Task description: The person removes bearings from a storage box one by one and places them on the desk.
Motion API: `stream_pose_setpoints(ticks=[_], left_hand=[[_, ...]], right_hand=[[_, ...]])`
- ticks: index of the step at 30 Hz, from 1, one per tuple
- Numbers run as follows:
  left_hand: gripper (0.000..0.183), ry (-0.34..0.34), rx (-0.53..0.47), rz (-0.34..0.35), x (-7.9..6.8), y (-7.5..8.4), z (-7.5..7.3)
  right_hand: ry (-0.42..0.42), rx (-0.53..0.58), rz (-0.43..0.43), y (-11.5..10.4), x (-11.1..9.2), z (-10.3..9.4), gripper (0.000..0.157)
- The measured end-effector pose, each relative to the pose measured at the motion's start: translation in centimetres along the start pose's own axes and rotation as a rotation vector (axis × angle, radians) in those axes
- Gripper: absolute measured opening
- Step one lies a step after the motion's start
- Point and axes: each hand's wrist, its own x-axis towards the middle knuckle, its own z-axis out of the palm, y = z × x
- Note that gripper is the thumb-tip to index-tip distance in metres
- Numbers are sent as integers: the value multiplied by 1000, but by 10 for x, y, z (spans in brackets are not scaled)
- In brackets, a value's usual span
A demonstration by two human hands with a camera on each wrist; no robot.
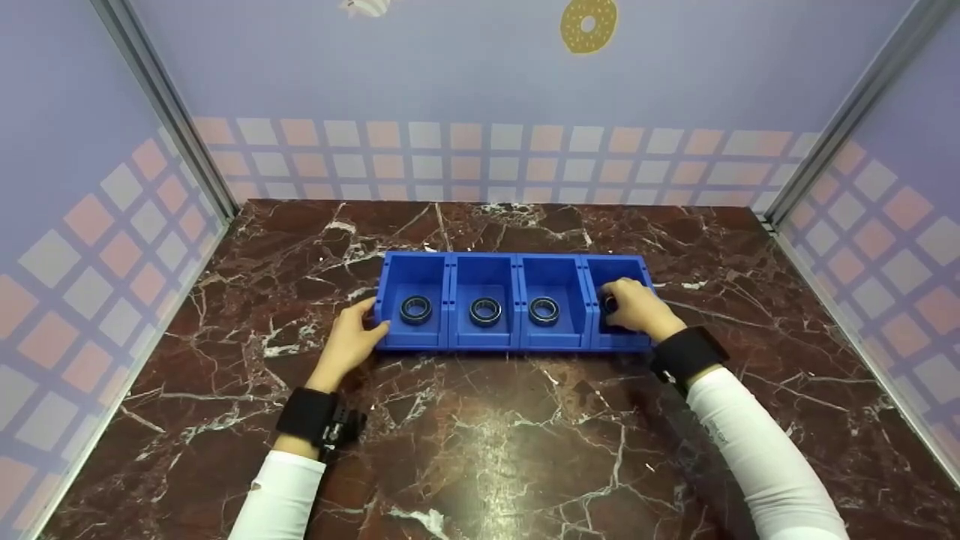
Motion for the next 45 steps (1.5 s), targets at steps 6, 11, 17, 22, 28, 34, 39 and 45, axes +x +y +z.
stream_pose_setpoints(ticks=[6,11,17,22,28,34,39,45], left_hand=[[56,-5,-10,-1,0,0,0],[56,-13,-9,-7,0,0,-1],[55,-8,-14,-8,0,1,0],[55,-4,-12,-7,0,1,0],[56,-11,-11,-13,0,2,0],[56,-11,-11,-7,0,0,1],[56,-8,-8,0,1,0,2],[55,-8,-17,8,1,0,1]], right_hand=[[18,9,-26,-2,-2,-4,44],[32,13,-48,-4,-4,-8,43],[37,15,-50,-5,-7,-13,44],[19,9,-15,-5,-9,-16,44],[9,12,-10,-6,-9,-20,42],[14,3,-37,-7,-11,-24,42],[17,-3,-27,-9,-13,-27,43],[16,-5,-20,-12,-14,-31,43]])
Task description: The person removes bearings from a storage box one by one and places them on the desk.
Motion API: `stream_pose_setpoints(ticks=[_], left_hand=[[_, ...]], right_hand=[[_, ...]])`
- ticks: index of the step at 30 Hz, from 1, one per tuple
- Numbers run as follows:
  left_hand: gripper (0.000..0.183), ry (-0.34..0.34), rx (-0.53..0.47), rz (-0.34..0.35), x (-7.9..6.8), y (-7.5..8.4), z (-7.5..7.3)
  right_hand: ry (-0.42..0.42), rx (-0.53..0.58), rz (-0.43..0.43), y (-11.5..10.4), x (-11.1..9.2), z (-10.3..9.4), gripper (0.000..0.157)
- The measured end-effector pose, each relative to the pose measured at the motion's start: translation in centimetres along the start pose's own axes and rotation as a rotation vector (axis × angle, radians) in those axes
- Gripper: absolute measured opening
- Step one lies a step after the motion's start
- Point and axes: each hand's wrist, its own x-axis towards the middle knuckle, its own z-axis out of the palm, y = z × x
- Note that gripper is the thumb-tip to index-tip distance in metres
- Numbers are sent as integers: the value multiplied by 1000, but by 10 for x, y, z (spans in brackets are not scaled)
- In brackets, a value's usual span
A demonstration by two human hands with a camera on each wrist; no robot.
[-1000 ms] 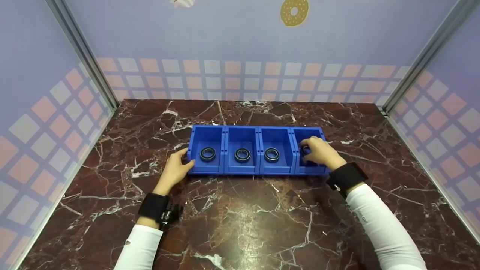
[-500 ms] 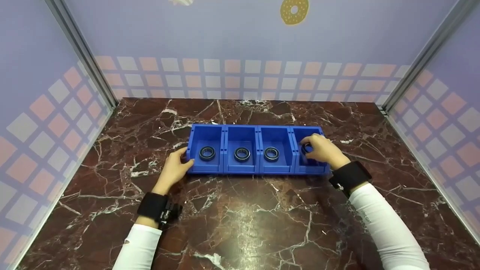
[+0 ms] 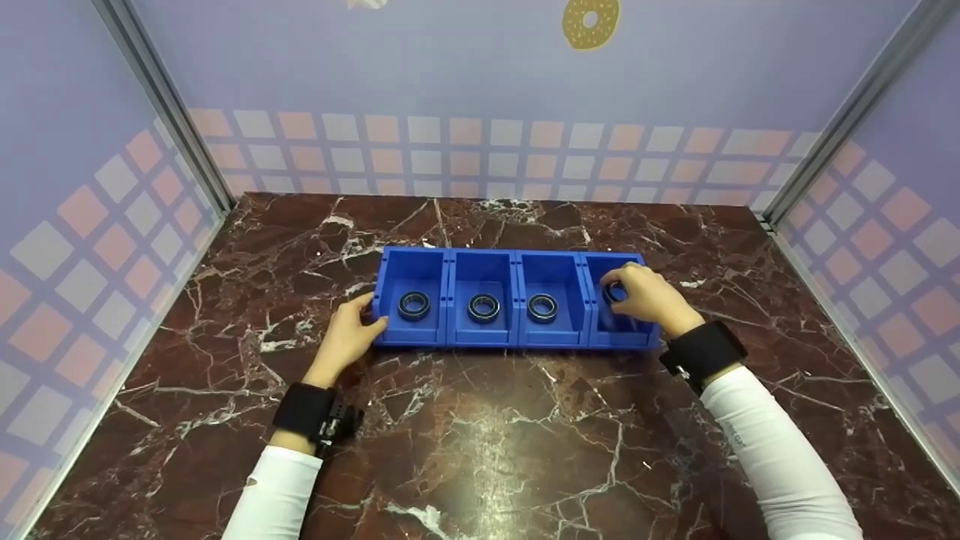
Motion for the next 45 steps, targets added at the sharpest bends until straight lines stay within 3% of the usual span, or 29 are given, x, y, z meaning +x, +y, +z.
stream_pose_setpoints(ticks=[25,45], left_hand=[[57,-18,15,-17,0,0,-2],[56,-4,11,-15,1,-1,-1]], right_hand=[[16,-8,-28,-12,-6,-11,45],[39,-3,-30,-20,-25,-18,44]])
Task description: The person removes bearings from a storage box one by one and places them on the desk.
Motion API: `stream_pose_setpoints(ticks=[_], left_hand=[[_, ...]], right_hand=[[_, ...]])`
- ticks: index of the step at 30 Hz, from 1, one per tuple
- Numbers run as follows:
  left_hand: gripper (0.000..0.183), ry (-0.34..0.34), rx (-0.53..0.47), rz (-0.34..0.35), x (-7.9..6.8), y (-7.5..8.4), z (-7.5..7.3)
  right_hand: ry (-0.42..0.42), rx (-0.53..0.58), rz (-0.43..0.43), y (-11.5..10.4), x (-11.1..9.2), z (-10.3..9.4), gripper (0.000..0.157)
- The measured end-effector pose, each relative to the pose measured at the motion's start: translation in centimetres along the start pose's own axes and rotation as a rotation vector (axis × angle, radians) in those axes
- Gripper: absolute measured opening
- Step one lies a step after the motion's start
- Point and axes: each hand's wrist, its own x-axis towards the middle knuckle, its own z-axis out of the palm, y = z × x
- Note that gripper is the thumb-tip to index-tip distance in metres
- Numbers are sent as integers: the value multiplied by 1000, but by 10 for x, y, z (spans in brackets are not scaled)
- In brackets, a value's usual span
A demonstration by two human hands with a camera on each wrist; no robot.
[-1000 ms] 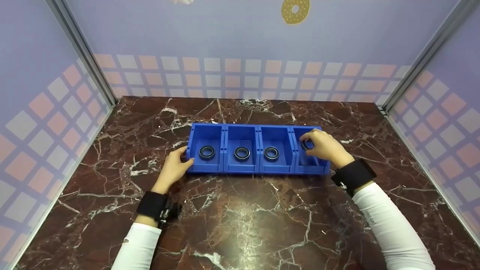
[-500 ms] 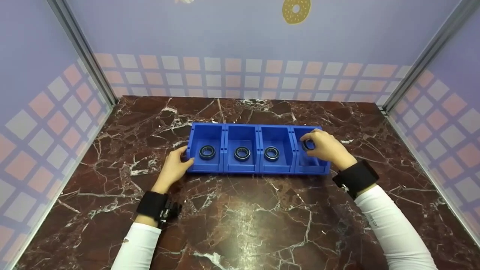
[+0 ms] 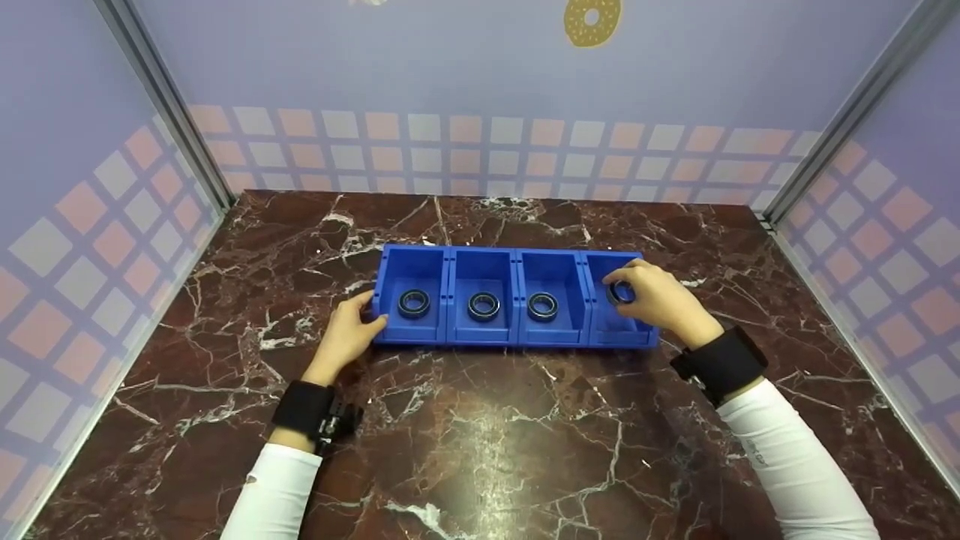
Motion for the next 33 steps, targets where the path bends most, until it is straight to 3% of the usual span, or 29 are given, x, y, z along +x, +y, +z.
stream_pose_setpoints(ticks=[23,33], left_hand=[[57,-4,-11,9,-1,-1,0],[57,-11,-9,5,-1,0,0]], right_hand=[[12,32,-40,-10,-25,-9,41],[57,21,-67,-14,-36,-7,40]])
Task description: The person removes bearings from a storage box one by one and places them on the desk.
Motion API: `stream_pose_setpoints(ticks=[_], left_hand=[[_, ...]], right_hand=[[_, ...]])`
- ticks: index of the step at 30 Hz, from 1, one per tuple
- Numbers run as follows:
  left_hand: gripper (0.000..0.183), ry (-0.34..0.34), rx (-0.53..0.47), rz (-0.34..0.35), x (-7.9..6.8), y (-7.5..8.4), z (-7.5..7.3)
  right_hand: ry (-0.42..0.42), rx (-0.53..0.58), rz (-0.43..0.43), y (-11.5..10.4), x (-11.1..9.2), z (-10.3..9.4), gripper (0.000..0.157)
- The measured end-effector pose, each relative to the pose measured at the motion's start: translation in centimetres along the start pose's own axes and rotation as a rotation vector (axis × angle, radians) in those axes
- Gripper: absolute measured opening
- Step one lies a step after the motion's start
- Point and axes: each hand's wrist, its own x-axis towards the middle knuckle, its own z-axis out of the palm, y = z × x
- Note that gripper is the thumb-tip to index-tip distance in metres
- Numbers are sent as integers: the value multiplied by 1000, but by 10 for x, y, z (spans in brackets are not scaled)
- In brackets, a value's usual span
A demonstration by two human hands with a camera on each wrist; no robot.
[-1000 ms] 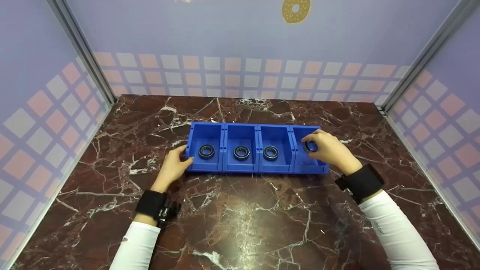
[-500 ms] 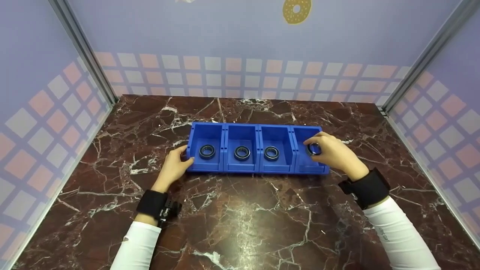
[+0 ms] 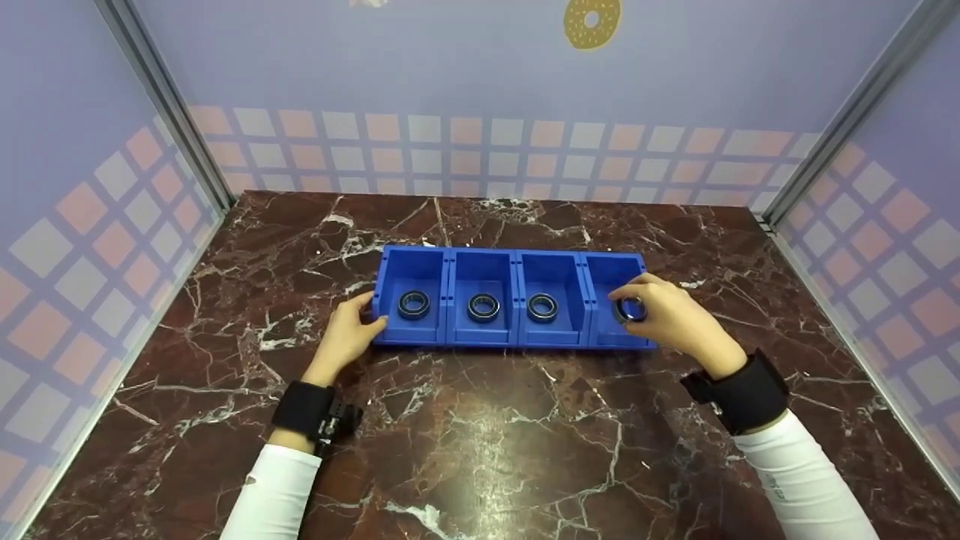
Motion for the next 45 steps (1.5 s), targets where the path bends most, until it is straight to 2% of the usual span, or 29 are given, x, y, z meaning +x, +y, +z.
stream_pose_setpoints(ticks=[13,22,29,37,45], left_hand=[[57,-7,-2,0,-1,2,-1],[57,0,-12,-1,-1,1,0],[57,3,-4,-1,-1,1,0],[56,8,10,8,-1,0,0],[55,8,7,3,0,0,0]], right_hand=[[29,-39,-67,-5,-16,5,35],[21,-35,-60,-9,-27,8,35],[-16,-24,-53,-10,-33,10,39],[0,-19,-72,-8,-42,15,39],[-43,0,-43,-10,-49,17,40]])
